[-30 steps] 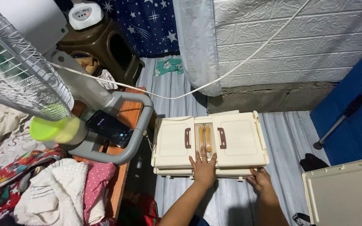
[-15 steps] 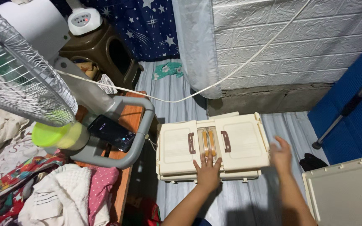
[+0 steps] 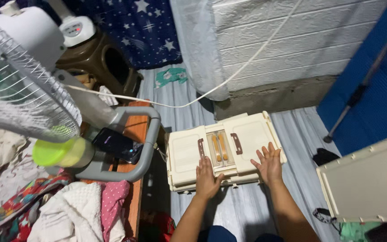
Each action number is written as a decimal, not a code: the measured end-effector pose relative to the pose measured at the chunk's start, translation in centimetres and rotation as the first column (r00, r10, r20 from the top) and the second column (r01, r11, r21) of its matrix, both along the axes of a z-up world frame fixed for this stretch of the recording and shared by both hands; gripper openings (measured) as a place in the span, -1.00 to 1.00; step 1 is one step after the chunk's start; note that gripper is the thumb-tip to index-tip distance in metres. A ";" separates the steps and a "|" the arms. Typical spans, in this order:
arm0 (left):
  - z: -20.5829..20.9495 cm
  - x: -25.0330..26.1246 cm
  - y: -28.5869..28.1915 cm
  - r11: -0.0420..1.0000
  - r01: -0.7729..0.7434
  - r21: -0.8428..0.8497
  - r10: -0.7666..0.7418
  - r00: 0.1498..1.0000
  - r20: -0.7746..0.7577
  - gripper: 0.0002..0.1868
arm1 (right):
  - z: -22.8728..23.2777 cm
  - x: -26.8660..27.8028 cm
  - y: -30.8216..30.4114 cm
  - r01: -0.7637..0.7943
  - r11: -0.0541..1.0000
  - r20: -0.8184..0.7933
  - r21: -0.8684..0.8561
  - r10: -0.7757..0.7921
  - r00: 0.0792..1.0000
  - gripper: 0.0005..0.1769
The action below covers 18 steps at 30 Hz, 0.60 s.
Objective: The person assembles a beige plastic storage container by hand, attaching side panels and a lid. They repeatedly open and close the container to check the fit of the parts.
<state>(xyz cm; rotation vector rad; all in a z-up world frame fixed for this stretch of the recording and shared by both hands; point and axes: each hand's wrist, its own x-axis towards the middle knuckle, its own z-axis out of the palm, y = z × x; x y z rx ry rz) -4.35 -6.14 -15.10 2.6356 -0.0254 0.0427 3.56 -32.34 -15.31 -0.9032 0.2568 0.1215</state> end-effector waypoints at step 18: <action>9.0 0.8 -29.6 0.631 0.680 -0.372 -0.628 0.730 0.269 -0.11 | 3.2 -14.9 -32.0 0.778 -0.037 0.661 -0.627 -0.555 0.506 -0.64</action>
